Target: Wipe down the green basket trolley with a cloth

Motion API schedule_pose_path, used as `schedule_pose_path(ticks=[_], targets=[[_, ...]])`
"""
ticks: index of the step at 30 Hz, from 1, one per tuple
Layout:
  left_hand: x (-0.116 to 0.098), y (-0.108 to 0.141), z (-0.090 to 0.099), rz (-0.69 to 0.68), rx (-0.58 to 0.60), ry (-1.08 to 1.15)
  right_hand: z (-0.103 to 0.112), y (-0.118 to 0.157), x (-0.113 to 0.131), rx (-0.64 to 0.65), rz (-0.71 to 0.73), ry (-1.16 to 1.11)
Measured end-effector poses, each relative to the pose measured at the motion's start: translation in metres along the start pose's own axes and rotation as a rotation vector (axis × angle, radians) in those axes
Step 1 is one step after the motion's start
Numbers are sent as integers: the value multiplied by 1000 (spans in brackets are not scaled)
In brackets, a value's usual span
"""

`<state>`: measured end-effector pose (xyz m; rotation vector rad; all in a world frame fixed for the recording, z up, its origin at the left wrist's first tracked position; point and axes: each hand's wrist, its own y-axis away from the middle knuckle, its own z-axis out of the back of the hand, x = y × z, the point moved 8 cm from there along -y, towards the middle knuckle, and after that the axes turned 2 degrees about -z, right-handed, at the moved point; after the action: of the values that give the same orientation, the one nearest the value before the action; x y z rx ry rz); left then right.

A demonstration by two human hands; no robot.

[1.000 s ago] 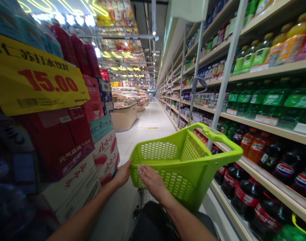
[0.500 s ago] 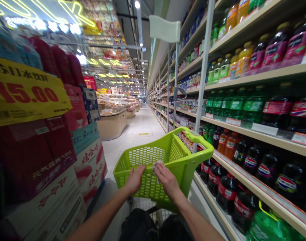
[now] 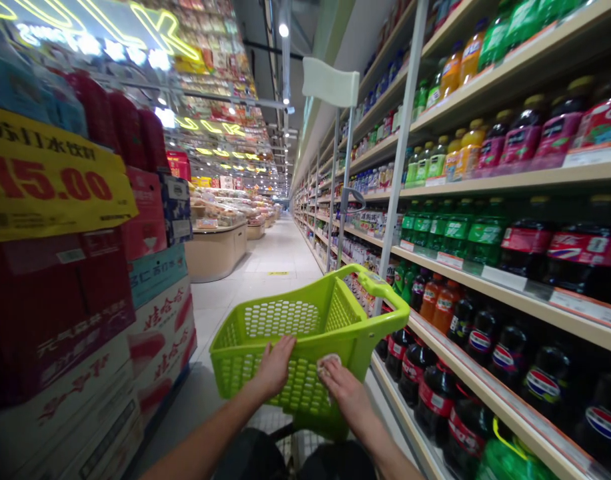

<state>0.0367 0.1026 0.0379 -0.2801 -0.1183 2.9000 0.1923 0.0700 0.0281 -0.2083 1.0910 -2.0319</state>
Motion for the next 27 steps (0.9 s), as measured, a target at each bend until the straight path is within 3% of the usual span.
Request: schedule_pose_path(ticks=[7,12,17,19,24,27], targets=[[-31,-12,1,-98,-56,61,50,-9,-42,-139,-178,68],[-38,-14,-6,-77,-76,84,42,11,-36,-6,-67,65],[-36,-13,-7,-60,-96,69,72,-8,-77,-99,-264,90],[-35,-13,-8,-52,-99,68,74,-3,-88,-112,-312,108],[-35,-13,-13,-72,-93,75,53,30,-72,-11,-222,55],[-34,-12,-14,-63,-96,53,71,17,-89,-39,-277,61]])
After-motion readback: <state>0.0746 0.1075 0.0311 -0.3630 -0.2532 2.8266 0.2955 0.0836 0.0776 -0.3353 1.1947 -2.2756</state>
